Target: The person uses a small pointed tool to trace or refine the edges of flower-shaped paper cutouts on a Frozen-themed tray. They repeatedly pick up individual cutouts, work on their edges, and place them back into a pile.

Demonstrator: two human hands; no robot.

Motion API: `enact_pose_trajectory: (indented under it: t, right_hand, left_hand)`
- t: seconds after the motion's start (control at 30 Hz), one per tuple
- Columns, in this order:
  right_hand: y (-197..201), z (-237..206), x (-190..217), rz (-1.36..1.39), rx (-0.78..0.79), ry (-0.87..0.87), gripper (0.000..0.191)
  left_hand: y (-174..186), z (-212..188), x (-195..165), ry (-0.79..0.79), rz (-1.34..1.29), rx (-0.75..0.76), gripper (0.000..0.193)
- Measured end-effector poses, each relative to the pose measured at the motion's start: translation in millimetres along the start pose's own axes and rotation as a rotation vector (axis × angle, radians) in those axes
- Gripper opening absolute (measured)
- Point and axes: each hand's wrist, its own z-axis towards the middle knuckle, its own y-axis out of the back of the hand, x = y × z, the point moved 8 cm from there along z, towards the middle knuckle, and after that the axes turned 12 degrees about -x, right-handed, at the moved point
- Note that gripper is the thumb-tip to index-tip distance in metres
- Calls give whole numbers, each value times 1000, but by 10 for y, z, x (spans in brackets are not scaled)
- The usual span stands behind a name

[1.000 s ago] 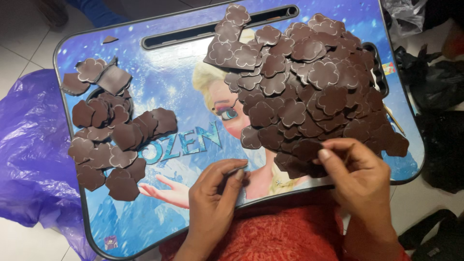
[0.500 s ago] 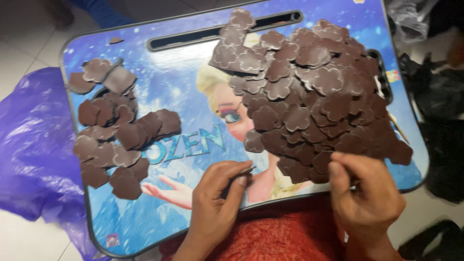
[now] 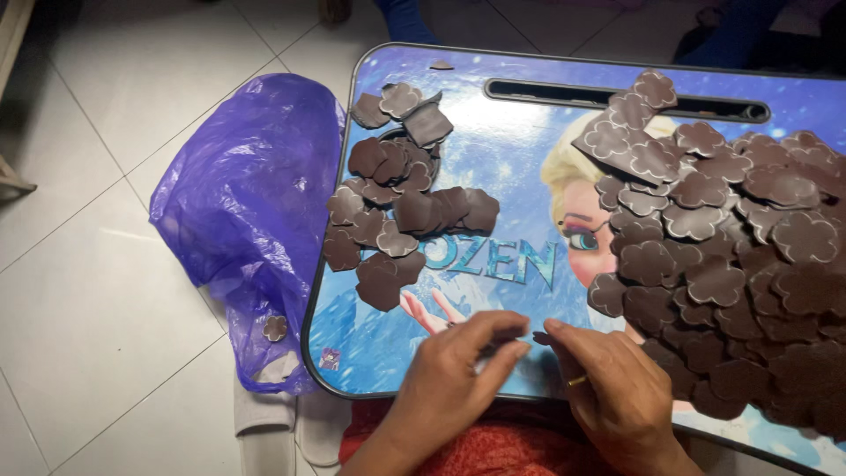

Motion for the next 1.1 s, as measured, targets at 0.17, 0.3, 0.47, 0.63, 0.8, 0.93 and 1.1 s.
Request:
enact_pose_trajectory:
  t: [0.17,0.3,0.47,0.63,0.8,0.93,1.1]
  right_hand:
    - [-240,30,-38,-200,48,-32,40]
    - [-266,61,11,-323,40,9,40]
    - [-323,64,20,-350,65,-19,37]
    - [-376,62,21,-368,81,-29,34]
    - [-382,61,25,-376,87,-35,36]
    - [-386,56,29,-386,96,-36,36]
    - [-378,66,29,-372,83,-31,35]
  left_hand:
    - [782,304,-120,-206,495,-338,14]
    - [1173,428,-197,-282,756,-542,14]
    - [1311,411,-77,-230,766,-614,15]
    - [1294,347,-4,-209,768,-599,16]
    - [1211,422,-10,-237,767,-571,30]
    - [1097,513,-13,-260,848,-539,44]
    - [1035,517,-23,-243,804,-452,38]
